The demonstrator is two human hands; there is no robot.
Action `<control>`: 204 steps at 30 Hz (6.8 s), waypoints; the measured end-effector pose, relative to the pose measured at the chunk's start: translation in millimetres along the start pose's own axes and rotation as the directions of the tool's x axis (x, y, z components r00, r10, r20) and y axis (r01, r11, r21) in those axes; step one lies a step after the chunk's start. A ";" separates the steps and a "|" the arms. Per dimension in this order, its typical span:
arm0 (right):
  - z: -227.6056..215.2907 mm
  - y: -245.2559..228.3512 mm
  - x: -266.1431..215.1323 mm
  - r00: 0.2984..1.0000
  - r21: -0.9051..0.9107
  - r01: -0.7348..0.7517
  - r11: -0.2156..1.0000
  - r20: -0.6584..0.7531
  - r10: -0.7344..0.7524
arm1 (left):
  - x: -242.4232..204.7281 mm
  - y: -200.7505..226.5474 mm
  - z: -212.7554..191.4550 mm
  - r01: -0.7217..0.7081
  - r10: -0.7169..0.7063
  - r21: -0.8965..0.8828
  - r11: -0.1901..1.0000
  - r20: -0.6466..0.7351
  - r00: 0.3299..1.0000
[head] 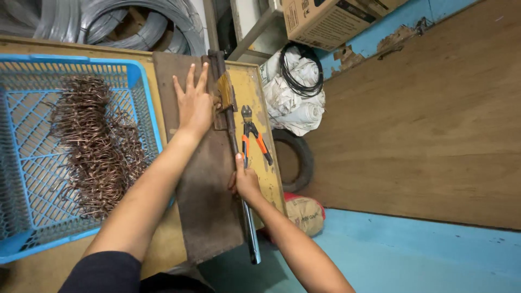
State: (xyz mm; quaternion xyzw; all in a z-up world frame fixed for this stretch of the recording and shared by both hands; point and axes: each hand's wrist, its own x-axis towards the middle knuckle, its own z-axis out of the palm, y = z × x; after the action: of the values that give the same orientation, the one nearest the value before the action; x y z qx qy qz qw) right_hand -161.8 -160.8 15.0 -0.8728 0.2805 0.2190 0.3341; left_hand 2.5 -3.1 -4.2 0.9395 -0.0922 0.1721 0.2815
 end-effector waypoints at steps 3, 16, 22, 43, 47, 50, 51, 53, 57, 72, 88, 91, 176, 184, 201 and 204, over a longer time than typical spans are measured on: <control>-2.4 -4.7 -3.7 1.000 0.021 0.015 1.000 -0.005 -0.015 | 5.7 -7.0 22.0 0.052 -0.052 -0.013 0.999 0.037 0.998; -1.8 -4.6 -9.1 1.000 0.030 0.024 0.999 0.006 -0.024 | 4.0 18.9 -22.2 0.323 -0.282 -0.288 0.902 0.173 0.944; -2.8 -7.8 -11.2 1.000 0.099 0.021 0.995 -0.012 -0.020 | 1.8 18.1 -16.2 0.252 -0.228 -0.217 0.943 0.131 0.965; -51.3 -21.9 -32.2 0.821 0.020 0.533 0.846 -0.257 -0.511 | -0.3 -35.4 26.7 0.167 -0.117 -0.289 0.943 0.182 0.976; -77.7 -40.1 -43.0 0.801 0.041 0.565 0.824 -0.269 -0.535 | -9.0 -38.6 34.3 0.112 -0.040 -0.337 0.935 0.215 0.976; -93.8 -52.9 -40.3 0.803 -0.008 0.561 0.827 -0.237 -0.547 | -11.0 -24.3 35.9 0.118 -0.039 -0.328 0.937 0.239 0.970; -97.6 -59.5 -43.0 0.820 -0.033 0.535 0.844 -0.220 -0.528 | -13.7 -18.1 34.3 0.137 -0.054 -0.321 0.937 0.255 0.965; -102.3 -53.1 -34.4 0.819 -0.051 0.532 0.845 -0.221 -0.529 | -23.7 -15.8 35.0 0.187 -0.098 -0.336 0.923 0.263 0.960; -106.1 -47.9 -30.5 0.800 -0.135 0.538 0.832 -0.230 -0.554 | -45.7 -3.0 -0.6 0.249 -0.155 -0.387 0.888 0.258 0.954; -19.7 16.8 3.6 0.686 -0.355 0.529 0.771 -0.356 -0.635 | -97.8 -32.3 -104.6 0.134 -0.218 -0.582 0.802 -0.077 0.973; 37.0 -90.6 -39.2 0.549 -0.050 0.819 0.572 -0.221 -0.806 | -137.2 -72.2 -157.0 0.063 -0.073 -0.214 0.975 -0.039 0.997; 77.8 -114.9 -26.0 0.614 0.253 0.786 0.564 -0.203 -0.763 | -139.4 -99.8 -162.8 0.112 -0.116 -0.170 0.979 -0.016 0.993; 265.2 -328.7 -162.0 0.336 -0.178 0.941 0.289 0.598 -0.728 | -291.9 -296.2 -318.4 0.609 -0.609 0.005 0.793 -0.021 0.793; 164.3 -290.6 -145.9 0.324 0.030 0.930 0.365 0.399 -0.858 | -246.5 -238.3 -316.3 0.214 -0.288 -0.344 0.914 -0.180 0.940; 37.1 -135.6 -20.1 0.659 0.062 0.748 0.661 0.046 -0.751 | -138.5 -104.7 -167.5 -0.105 0.094 -0.224 0.969 -0.059 0.994; 2.6 -108.8 -15.0 0.666 -0.075 0.702 0.708 -0.281 -0.691 | -123.0 -93.2 -144.0 -0.138 0.125 -0.175 0.975 -0.083 0.989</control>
State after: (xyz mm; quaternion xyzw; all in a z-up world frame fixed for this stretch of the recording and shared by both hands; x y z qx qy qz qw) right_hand -104.3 -86.4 71.8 -0.9289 -0.0241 -0.0603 0.3647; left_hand -125.0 163.9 15.9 0.8953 -0.1595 0.2146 0.3563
